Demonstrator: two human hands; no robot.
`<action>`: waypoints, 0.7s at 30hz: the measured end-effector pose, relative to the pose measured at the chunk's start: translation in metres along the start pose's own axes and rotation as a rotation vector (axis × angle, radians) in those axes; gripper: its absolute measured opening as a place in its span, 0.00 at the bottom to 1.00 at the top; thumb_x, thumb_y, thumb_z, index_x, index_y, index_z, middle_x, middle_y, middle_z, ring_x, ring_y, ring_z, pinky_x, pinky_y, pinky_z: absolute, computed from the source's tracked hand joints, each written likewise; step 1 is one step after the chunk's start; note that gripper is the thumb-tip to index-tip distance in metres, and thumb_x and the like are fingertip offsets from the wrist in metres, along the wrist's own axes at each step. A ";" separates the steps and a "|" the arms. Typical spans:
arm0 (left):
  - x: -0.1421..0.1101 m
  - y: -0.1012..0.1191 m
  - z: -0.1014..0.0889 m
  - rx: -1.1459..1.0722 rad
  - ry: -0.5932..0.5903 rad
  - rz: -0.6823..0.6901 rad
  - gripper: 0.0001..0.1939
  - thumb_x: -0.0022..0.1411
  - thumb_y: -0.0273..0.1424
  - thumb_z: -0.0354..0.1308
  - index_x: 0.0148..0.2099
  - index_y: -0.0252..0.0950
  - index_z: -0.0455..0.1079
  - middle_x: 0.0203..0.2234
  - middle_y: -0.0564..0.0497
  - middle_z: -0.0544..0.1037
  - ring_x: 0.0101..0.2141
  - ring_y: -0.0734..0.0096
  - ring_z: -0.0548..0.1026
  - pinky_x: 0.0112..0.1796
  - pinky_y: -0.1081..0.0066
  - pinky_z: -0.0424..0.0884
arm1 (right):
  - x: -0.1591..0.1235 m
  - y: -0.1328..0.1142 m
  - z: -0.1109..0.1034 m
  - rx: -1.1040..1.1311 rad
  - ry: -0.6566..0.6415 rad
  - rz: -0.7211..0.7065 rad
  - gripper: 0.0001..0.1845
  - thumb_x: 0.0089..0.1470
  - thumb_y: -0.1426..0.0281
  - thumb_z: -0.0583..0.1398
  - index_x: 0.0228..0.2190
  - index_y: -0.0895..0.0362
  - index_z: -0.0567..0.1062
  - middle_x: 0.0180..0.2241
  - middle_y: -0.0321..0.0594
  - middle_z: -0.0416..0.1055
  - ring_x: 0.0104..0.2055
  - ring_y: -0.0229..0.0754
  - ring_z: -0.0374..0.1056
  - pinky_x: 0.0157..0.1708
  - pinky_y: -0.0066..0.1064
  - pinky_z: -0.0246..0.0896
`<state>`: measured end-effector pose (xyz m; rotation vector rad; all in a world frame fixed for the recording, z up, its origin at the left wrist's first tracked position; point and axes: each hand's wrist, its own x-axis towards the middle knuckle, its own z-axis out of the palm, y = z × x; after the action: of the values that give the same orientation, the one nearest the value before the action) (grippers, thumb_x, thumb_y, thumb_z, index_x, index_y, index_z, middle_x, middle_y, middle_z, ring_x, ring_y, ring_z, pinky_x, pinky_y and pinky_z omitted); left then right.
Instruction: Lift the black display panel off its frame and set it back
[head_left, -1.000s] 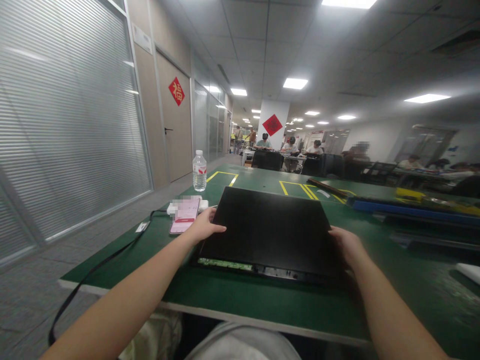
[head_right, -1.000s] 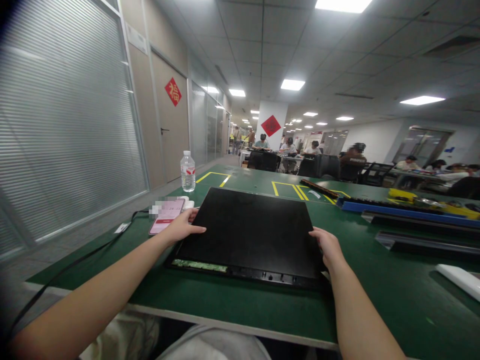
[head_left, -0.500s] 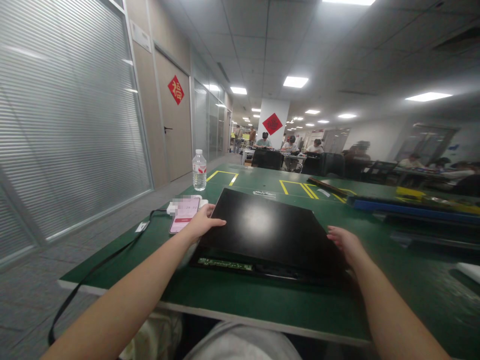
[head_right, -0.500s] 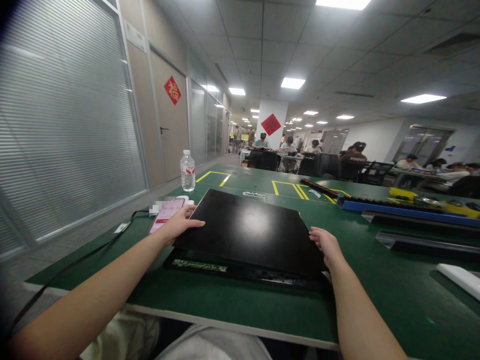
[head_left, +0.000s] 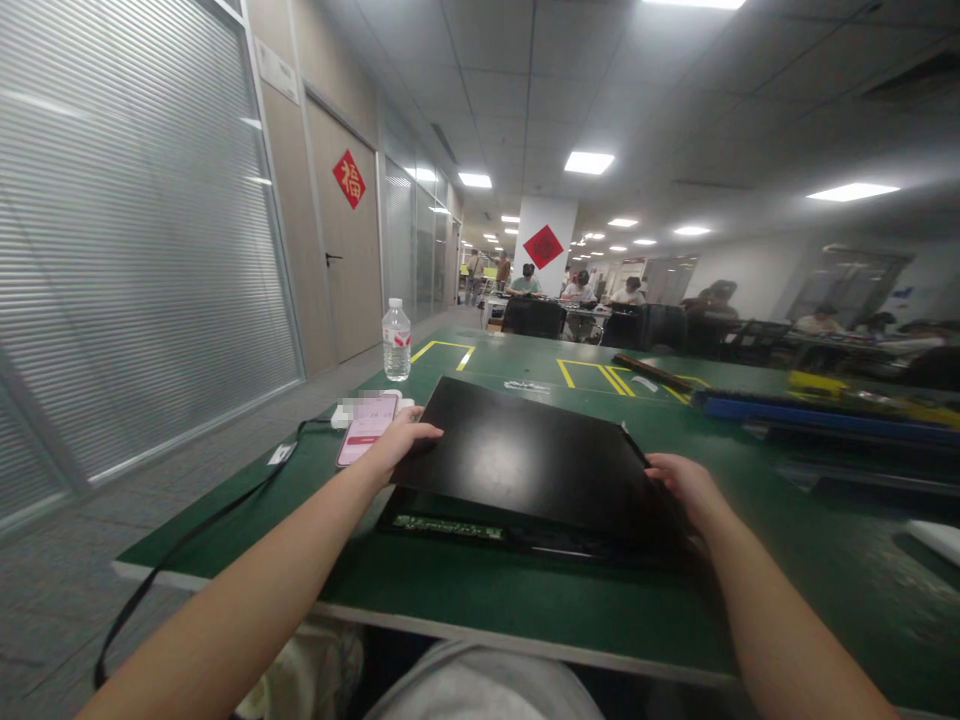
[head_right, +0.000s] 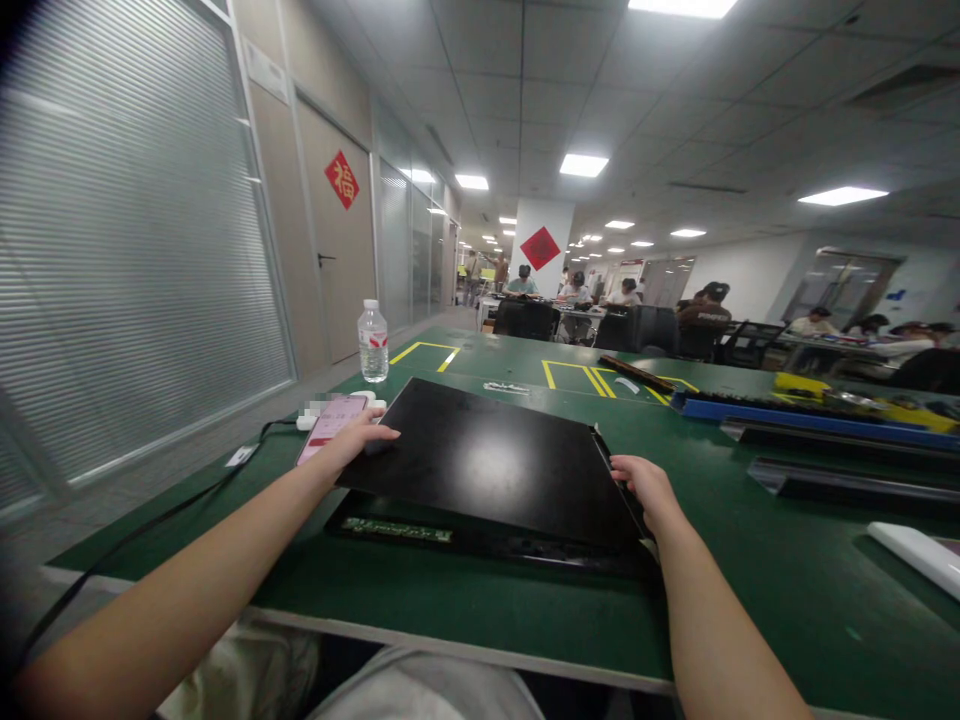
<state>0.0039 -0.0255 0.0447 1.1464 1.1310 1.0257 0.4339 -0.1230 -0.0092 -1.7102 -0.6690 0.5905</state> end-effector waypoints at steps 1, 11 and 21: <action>0.000 0.000 0.001 -0.008 -0.002 -0.004 0.30 0.41 0.27 0.66 0.48 0.39 0.63 0.25 0.53 0.79 0.25 0.61 0.79 0.26 0.68 0.74 | -0.001 -0.001 0.000 -0.008 -0.001 -0.005 0.17 0.31 0.61 0.63 0.26 0.57 0.78 0.25 0.43 0.76 0.28 0.44 0.66 0.29 0.34 0.54; -0.001 -0.002 0.000 -0.063 -0.046 -0.043 0.31 0.41 0.24 0.64 0.49 0.38 0.62 0.25 0.51 0.78 0.23 0.60 0.78 0.24 0.68 0.73 | -0.003 -0.002 0.000 -0.125 -0.050 -0.102 0.15 0.33 0.62 0.61 0.24 0.58 0.79 0.27 0.46 0.77 0.33 0.47 0.70 0.33 0.36 0.59; 0.005 -0.005 -0.002 -0.050 -0.043 0.000 0.35 0.41 0.20 0.64 0.53 0.35 0.62 0.25 0.49 0.79 0.22 0.61 0.78 0.24 0.67 0.74 | -0.002 -0.001 -0.001 -0.161 -0.038 -0.151 0.12 0.35 0.62 0.60 0.22 0.55 0.78 0.25 0.45 0.77 0.33 0.48 0.70 0.34 0.36 0.60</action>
<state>0.0032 -0.0213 0.0387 1.1229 1.0661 1.0194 0.4330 -0.1251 -0.0081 -1.7816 -0.8844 0.4741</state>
